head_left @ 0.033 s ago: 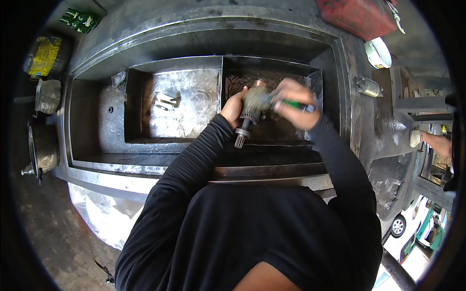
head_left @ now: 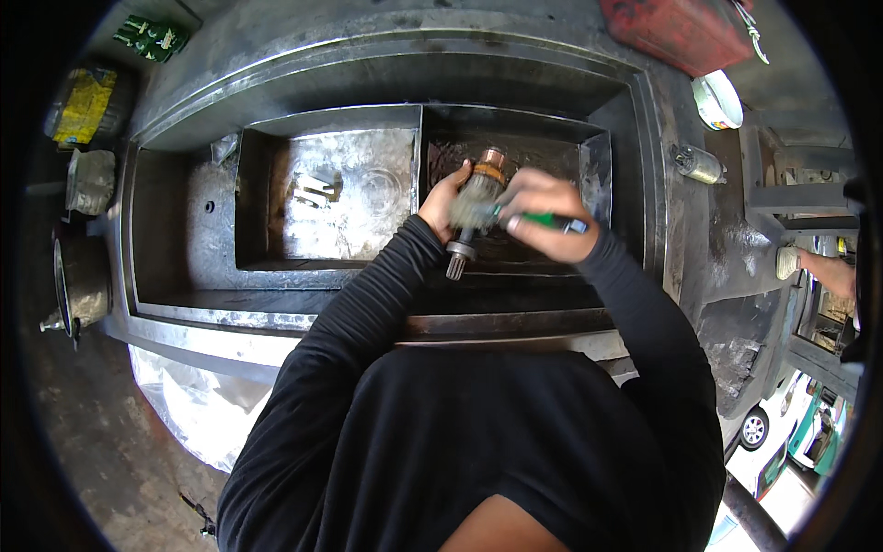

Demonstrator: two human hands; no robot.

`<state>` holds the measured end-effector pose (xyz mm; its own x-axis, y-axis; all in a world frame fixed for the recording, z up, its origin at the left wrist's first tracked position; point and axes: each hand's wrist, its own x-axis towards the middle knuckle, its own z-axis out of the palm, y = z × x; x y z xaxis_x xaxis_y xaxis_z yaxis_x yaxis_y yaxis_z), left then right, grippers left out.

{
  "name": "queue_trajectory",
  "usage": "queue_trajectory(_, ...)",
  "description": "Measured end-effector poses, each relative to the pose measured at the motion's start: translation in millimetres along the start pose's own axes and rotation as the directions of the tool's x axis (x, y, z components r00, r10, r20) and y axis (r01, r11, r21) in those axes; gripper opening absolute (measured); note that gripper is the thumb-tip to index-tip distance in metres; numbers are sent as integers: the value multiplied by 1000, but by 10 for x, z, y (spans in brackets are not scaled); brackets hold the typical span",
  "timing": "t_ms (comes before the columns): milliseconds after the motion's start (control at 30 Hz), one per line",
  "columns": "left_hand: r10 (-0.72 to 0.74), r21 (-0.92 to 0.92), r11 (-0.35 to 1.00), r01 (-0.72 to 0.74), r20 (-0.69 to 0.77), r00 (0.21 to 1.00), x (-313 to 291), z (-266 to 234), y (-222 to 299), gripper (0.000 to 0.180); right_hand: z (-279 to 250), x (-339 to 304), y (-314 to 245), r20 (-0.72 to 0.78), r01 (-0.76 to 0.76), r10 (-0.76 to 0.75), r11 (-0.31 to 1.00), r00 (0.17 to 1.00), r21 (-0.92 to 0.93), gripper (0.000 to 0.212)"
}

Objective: The person scrubs several small mechanical parts with a brush in a metal sink, rinsing them with water and placing them on the sink edge. The person handles a cylindrical part, a larger cylindrical housing, and a smaller cylindrical component, cleaning each one individually.

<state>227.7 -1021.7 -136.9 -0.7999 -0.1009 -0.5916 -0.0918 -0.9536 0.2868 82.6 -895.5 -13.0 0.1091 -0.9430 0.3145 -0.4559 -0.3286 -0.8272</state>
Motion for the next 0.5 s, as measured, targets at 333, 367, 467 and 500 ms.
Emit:
queue_trajectory(333,5,-6,1000,-4,121,993,-88,28,118,50,-142,-30,232,-107,-79,77,997,991,-14,9)
queue_trajectory(367,11,11,1000,-12,132,991,-82,10,128,49,-254,-69,367,-162,-156,148,987,976,-39,9)
queue_trajectory(467,15,-18,1000,-12,161,987,-29,12,125,46,-124,-44,209,-111,-34,29,998,993,-46,11)
queue_trajectory(500,0,-36,999,7,187,982,-28,-14,144,46,-22,-20,57,-50,-65,67,998,997,24,11)
